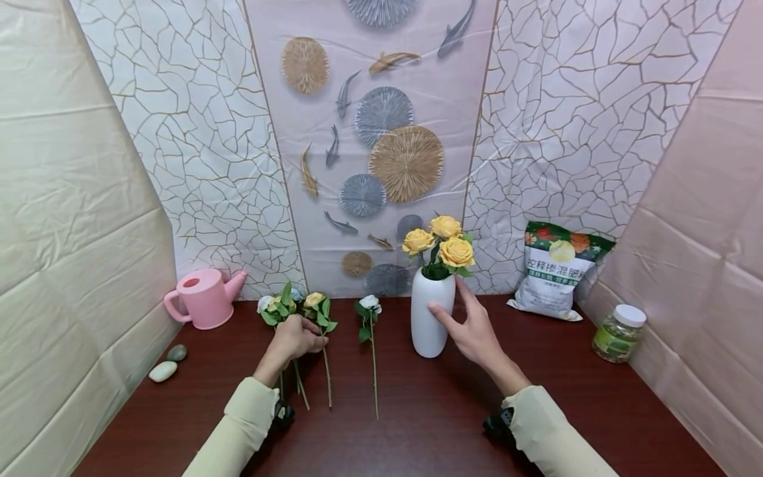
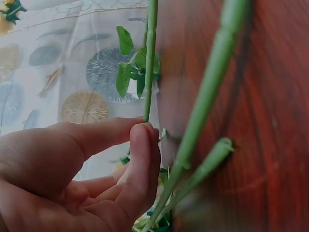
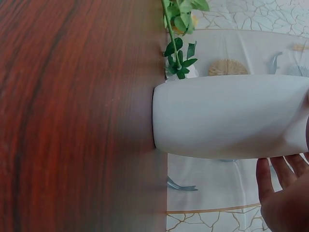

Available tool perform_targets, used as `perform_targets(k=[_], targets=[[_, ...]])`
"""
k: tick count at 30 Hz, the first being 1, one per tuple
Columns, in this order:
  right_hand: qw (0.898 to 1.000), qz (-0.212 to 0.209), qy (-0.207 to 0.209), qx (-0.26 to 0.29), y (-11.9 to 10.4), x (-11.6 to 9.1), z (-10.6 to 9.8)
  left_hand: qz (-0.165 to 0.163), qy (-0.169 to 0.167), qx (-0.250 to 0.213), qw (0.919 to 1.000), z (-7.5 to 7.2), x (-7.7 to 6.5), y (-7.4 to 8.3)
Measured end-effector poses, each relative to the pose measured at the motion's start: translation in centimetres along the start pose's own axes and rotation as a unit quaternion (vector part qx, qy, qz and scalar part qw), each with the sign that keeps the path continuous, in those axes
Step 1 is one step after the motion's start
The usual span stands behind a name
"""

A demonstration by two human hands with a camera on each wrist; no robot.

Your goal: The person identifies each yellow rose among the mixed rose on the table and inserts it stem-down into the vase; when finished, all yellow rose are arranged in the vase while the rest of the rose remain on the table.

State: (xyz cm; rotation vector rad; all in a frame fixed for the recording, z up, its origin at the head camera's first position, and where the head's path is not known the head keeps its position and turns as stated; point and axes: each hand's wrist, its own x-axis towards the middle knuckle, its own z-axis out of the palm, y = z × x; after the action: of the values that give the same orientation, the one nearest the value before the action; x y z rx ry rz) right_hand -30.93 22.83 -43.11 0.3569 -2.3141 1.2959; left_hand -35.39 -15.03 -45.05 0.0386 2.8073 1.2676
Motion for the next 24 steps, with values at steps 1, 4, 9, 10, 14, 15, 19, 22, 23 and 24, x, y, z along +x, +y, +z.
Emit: perform_targets(k=[1, 4, 9, 10, 14, 15, 19, 22, 23, 24], targets=[[1.000, 0.001, 0.000, 0.000, 0.0, 0.0, 0.0, -0.001, -0.004, -0.016, 0.9999, 0.0, 0.0, 0.0], [1.000, 0.001, 0.000, 0.000, 0.1, 0.0, 0.0, 0.002, -0.012, -0.042, 0.9990, 0.1, 0.0, 0.1], [1.000, -0.005, 0.003, 0.002, 0.2, 0.1, 0.2, 0.017, -0.027, -0.092, 0.9953, 0.2, -0.1, 0.4], [1.000, -0.006, 0.001, 0.001, 0.2, 0.1, 0.1, 0.020, -0.030, -0.106, 0.9938, 0.2, -0.1, 0.5], [1.000, -0.004, -0.001, 0.000, 0.2, 0.1, 0.2, 0.044, -0.034, -0.163, 0.9850, 0.4, 0.0, 0.8], [1.000, -0.004, -0.001, 0.001, 0.2, 0.1, 0.2, 0.054, -0.034, -0.175, 0.9825, 0.4, 0.0, 0.9], [1.000, -0.005, 0.001, 0.004, 0.1, 0.1, 0.2, 0.091, -0.028, -0.213, 0.9724, 0.5, -0.1, 1.8], [1.000, -0.008, 0.002, 0.006, 0.1, 0.2, 0.1, 0.117, -0.022, -0.230, 0.9659, 0.8, -0.3, 2.7], [1.000, -0.008, 0.003, 0.006, 0.1, 0.2, 0.1, 0.129, -0.019, -0.235, 0.9633, 0.8, -0.4, 3.0], [1.000, -0.006, 0.004, 0.007, 0.0, 0.1, 0.1, 0.137, -0.017, -0.241, 0.9606, 0.9, -0.5, 3.3]])
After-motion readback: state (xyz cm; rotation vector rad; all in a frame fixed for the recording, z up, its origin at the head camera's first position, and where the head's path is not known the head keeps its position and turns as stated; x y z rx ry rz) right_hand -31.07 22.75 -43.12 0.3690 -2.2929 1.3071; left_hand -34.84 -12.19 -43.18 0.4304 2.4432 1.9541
